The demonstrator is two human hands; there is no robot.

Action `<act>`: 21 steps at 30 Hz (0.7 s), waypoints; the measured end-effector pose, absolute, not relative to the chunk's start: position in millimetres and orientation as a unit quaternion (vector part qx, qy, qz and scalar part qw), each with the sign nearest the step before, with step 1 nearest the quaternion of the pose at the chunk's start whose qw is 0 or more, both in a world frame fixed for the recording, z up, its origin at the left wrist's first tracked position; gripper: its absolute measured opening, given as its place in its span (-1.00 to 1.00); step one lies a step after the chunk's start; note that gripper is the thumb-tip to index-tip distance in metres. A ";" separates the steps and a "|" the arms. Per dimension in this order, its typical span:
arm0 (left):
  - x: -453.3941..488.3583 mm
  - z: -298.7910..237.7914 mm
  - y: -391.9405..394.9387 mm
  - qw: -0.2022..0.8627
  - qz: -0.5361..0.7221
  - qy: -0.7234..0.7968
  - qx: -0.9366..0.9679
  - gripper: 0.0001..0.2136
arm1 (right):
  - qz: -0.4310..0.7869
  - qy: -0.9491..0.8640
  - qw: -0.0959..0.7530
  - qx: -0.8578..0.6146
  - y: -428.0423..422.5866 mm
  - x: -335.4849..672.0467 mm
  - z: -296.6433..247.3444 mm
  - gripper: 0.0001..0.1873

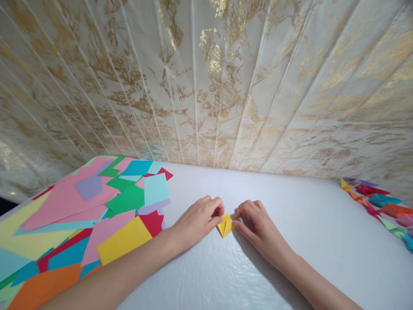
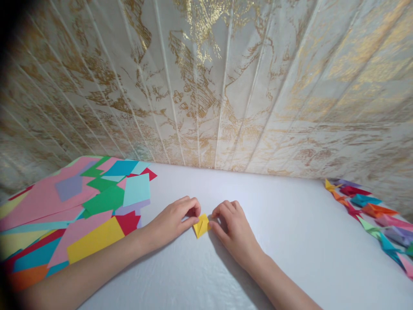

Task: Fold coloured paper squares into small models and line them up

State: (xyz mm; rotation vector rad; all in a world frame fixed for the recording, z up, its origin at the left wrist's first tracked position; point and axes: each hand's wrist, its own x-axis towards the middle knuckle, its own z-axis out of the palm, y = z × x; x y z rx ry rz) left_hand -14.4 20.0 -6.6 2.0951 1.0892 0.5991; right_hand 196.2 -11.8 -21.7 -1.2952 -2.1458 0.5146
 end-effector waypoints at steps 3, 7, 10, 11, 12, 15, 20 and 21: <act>-14.3 -10.2 20.9 0.299 0.224 0.396 0.839 -0.83 | 0.178 -0.838 0.282 -0.432 -12.7 195.2 -20.5 -0.78; -13.5 -14.9 20.6 0.250 0.221 0.372 0.866 -0.84 | 0.162 -0.851 0.268 -0.420 -14.2 192.8 -20.3 -0.74; -13.8 -17.2 20.6 0.220 0.218 0.363 0.879 -0.87 | 0.172 -0.844 0.274 -0.429 -13.6 193.8 -20.2 -0.81; -13.9 -17.7 20.7 0.212 0.216 0.359 0.883 -0.88 | 0.176 -0.842 0.273 -0.432 -13.2 194.8 -19.5 -0.81; -14.0 -18.1 20.8 0.206 0.213 0.355 0.887 -0.88 | 0.177 -0.842 0.269 -0.433 -12.7 195.9 -18.4 -0.81; -13.8 -18.3 20.6 0.190 0.201 0.338 0.900 -0.87 | 0.156 -0.861 0.238 -0.422 -11.3 199.6 -13.0 -0.77; -12.6 -13.9 17.8 0.166 0.174 0.321 0.916 -0.82 | 0.082 -0.899 0.193 -0.384 -10.8 201.9 -8.7 -0.87; -12.7 -12.5 17.3 0.163 0.168 0.319 0.918 -0.82 | 0.066 -0.906 0.190 -0.373 -11.1 201.4 -9.2 -0.87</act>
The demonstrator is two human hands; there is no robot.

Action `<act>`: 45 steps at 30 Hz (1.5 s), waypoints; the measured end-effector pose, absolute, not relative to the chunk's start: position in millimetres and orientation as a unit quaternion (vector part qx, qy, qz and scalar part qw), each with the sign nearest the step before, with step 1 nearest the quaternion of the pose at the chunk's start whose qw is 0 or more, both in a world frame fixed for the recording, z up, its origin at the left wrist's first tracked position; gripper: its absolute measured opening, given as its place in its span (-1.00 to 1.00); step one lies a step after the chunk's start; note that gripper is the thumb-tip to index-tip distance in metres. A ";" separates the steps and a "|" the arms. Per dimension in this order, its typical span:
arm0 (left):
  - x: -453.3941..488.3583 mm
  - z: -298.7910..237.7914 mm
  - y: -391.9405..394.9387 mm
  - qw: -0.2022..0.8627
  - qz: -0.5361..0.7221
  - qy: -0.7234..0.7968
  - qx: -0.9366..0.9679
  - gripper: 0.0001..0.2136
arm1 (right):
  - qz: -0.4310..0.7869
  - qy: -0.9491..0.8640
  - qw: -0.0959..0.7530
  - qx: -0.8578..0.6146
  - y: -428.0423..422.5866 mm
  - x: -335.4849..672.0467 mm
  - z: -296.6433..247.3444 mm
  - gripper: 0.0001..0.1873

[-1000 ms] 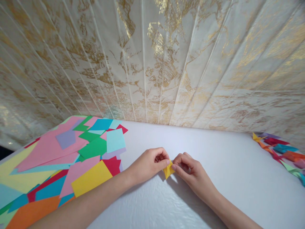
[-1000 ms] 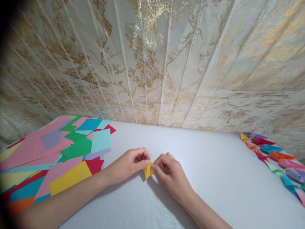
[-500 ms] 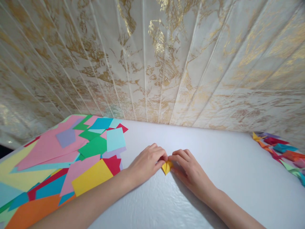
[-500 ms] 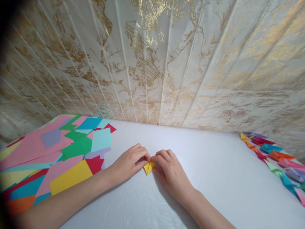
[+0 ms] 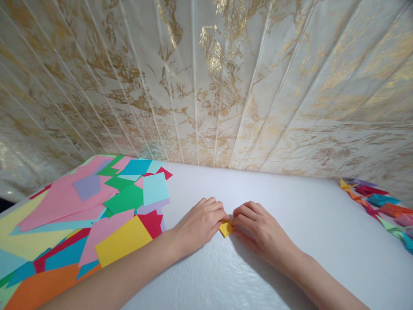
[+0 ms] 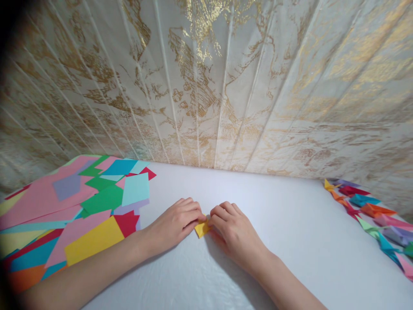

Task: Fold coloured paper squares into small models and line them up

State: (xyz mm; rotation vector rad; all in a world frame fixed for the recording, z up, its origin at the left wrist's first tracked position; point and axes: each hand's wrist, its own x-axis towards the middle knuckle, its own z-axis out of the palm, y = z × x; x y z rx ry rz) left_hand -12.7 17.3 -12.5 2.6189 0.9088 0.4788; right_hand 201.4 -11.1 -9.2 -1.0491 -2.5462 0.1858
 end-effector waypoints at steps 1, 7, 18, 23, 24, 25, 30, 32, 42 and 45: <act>-13.0 -11.3 17.0 0.161 0.161 0.316 0.921 -0.81 | 0.052 -0.912 0.187 -0.362 -11.5 200.7 -10.0 -0.86; -17.6 -6.1 17.7 0.164 0.133 0.316 0.925 -0.75 | 0.007 -0.921 0.182 -0.344 -12.7 197.6 -14.2 -0.80; -12.4 -2.3 15.5 0.165 0.138 0.338 0.916 -0.94 | 0.125 -0.870 0.252 -0.406 -13.3 196.5 -21.1 -0.81; -11.4 -8.6 14.0 0.139 0.150 0.328 0.922 -0.91 | 0.148 -0.859 0.256 -0.418 -14.5 196.1 -18.1 -0.80; -10.8 -10.3 13.0 0.132 0.155 0.329 0.922 -0.91 | 0.157 -0.856 0.256 -0.421 -14.2 196.7 -16.9 -0.81; -9.8 -12.0 11.9 0.126 0.160 0.332 0.921 -0.91 | 0.168 -0.853 0.255 -0.423 -13.4 197.7 -15.6 -0.80; -2.1 -20.5 8.9 0.095 0.187 0.348 0.914 -0.93 | 0.258 -0.823 0.247 -0.441 -4.0 207.0 -13.4 -0.70; 1.1 -22.5 10.1 0.088 0.195 0.356 0.910 -0.92 | 0.283 -0.807 0.252 -0.453 0.3 210.0 -15.8 -0.72; 7.4 -26.2 12.8 0.085 0.210 0.398 0.889 -0.89 | 0.319 -0.767 0.264 -0.490 2.9 206.7 -21.0 -0.87; 7.1 -25.6 12.8 0.096 0.210 0.409 0.883 -0.88 | 0.317 -0.760 0.274 -0.497 3.3 204.9 -22.9 -0.89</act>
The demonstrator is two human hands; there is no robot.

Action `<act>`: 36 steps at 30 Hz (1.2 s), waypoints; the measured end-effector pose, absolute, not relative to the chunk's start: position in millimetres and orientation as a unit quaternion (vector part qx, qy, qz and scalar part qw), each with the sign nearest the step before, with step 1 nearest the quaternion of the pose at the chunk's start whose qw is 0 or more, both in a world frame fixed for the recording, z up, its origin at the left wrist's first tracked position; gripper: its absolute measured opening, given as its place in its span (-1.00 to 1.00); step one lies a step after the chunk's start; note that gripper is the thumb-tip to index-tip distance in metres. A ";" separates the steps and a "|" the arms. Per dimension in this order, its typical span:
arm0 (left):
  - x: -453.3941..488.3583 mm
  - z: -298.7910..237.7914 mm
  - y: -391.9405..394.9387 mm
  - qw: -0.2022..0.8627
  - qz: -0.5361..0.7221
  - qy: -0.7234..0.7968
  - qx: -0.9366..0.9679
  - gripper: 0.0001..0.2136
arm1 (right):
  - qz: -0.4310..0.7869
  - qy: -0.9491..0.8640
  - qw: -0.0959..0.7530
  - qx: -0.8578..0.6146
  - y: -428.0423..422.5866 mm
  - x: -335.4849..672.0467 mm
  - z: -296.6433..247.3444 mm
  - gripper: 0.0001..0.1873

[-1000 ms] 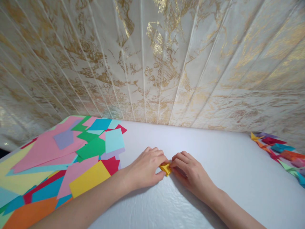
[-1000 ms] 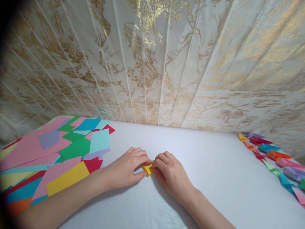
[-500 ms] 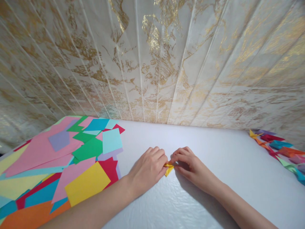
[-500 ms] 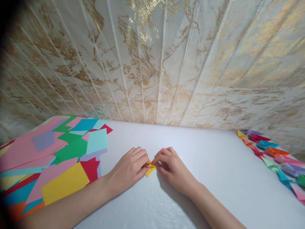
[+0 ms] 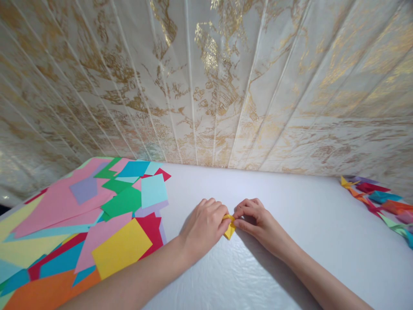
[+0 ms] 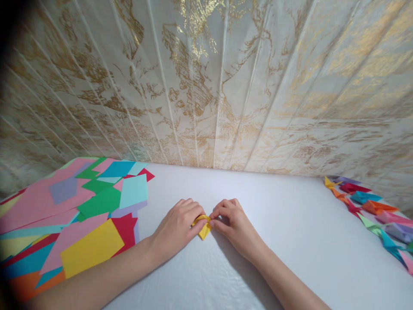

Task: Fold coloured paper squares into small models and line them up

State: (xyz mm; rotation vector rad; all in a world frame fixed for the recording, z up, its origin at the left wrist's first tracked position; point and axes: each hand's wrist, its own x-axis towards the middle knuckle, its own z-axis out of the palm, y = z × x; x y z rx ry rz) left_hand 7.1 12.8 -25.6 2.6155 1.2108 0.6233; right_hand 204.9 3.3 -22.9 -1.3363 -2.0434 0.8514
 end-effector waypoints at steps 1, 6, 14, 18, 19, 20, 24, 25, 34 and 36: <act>6.9 -25.5 12.7 0.099 0.210 0.412 0.881 -0.88 | 0.314 -0.758 0.279 -0.498 3.5 204.7 -23.7 -0.90; 6.1 -25.1 11.7 0.106 0.207 0.418 0.878 -0.90 | 0.328 -0.764 0.283 -0.478 4.9 207.0 -24.4 -0.75; 8.7 -21.9 8.3 0.103 0.192 0.415 0.883 -0.92 | 0.340 -0.771 0.272 -0.465 7.0 210.5 -24.4 -0.74; 9.1 -22.8 8.1 0.106 0.195 0.418 0.881 -0.90 | 0.326 -0.772 0.274 -0.472 5.7 209.8 -26.5 -0.79; 9.2 -23.3 8.3 0.106 0.195 0.418 0.881 -0.91 | 0.324 -0.769 0.277 -0.475 5.3 209.5 -26.7 -0.81; 9.4 -23.9 8.6 0.107 0.195 0.418 0.881 -0.91 | 0.324 -0.767 0.280 -0.478 4.9 209.0 -26.8 -0.82; 10.0 -24.8 9.7 0.114 0.195 0.425 0.877 -0.93 | 0.312 -0.763 0.284 -0.490 3.9 205.1 -27.1 -0.86; 9.8 -24.6 9.9 0.117 0.195 0.427 0.875 -0.93 | 0.305 -0.763 0.285 -0.494 3.7 203.9 -27.4 -0.87; 4.6 -19.3 15.0 0.179 0.194 0.408 0.874 -0.79 | 0.259 -0.762 0.288 -0.519 2.0 195.7 -31.8 -0.92; 4.3 -16.9 15.6 0.195 0.196 0.403 0.872 -0.77 | 0.247 -0.768 0.282 -0.520 1.7 194.7 -31.7 -0.90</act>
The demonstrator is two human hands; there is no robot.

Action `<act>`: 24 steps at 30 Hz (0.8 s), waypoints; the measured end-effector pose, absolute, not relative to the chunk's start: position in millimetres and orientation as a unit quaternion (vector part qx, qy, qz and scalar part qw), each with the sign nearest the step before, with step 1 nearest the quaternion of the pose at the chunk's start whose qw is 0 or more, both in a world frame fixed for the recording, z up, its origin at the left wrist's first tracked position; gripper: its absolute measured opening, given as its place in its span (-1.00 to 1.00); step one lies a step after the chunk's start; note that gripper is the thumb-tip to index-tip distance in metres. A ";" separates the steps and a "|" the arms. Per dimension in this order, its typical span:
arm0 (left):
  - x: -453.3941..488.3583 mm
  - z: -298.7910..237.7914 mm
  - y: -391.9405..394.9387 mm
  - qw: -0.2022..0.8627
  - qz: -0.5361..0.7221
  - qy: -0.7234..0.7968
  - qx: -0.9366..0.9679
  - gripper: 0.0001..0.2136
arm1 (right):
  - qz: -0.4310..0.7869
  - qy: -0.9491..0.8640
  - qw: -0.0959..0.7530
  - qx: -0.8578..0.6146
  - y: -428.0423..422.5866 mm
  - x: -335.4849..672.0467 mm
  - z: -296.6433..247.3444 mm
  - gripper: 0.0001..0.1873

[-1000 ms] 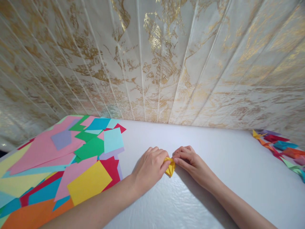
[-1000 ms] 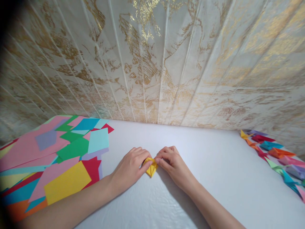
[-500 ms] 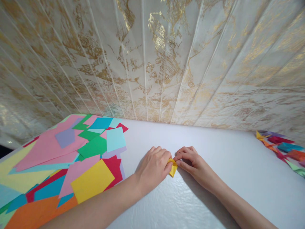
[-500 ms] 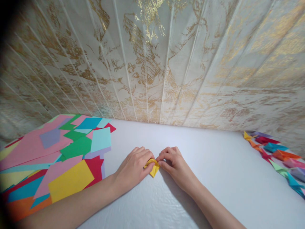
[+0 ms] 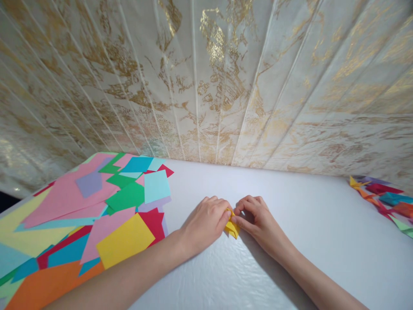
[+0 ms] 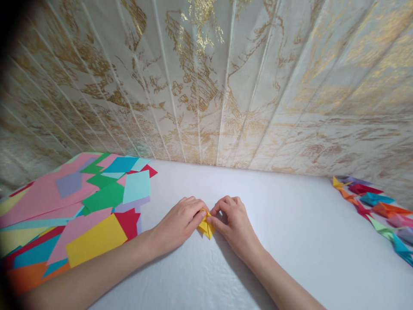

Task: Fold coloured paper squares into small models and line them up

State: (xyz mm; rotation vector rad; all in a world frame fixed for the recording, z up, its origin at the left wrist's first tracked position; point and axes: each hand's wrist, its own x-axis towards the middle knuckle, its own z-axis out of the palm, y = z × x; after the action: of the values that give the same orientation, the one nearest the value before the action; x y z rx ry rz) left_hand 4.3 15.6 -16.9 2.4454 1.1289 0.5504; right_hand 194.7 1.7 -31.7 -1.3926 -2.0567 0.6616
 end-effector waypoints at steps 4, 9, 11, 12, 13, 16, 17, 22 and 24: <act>4.1 -12.0 15.0 0.215 0.208 0.399 0.867 -0.77 | 0.220 -0.789 0.267 -0.508 1.3 194.7 -30.7 -0.88; 4.0 -12.2 14.6 0.218 0.223 0.402 0.861 -0.86 | 0.213 -0.794 0.269 -0.503 1.6 196.3 -30.8 -0.88; 4.6 -14.8 14.4 0.214 0.225 0.406 0.860 -0.88 | 0.218 -0.794 0.270 -0.500 2.0 196.7 -30.2 -0.87; 5.1 -16.1 14.1 0.213 0.226 0.406 0.860 -0.90 | 0.223 -0.793 0.269 -0.498 2.1 196.8 -29.5 -0.88; 5.6 -17.3 13.7 0.212 0.228 0.406 0.859 -0.92 | 0.228 -0.793 0.268 -0.497 2.3 196.9 -28.6 -0.89; 7.0 -18.4 12.2 0.219 0.236 0.403 0.857 -0.91 | 0.246 -0.792 0.255 -0.497 2.8 197.4 -25.0 -0.89; 7.3 -18.0 11.8 0.223 0.239 0.403 0.855 -0.90 | 0.253 -0.791 0.251 -0.497 3.0 197.6 -23.7 -0.89; 8.5 -15.1 10.6 0.240 0.253 0.410 0.843 -0.87 | 0.278 -0.781 0.247 -0.502 3.9 198.3 -20.9 -0.87; 8.4 -15.6 10.6 0.244 0.256 0.412 0.840 -0.88 | 0.287 -0.778 0.252 -0.499 4.1 198.8 -21.6 -0.88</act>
State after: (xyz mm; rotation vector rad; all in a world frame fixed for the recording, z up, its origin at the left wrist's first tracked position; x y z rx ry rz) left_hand 8.4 10.6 -15.6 2.2939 1.1243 0.6987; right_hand 198.8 4.1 -21.6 -1.3586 -2.1164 0.7794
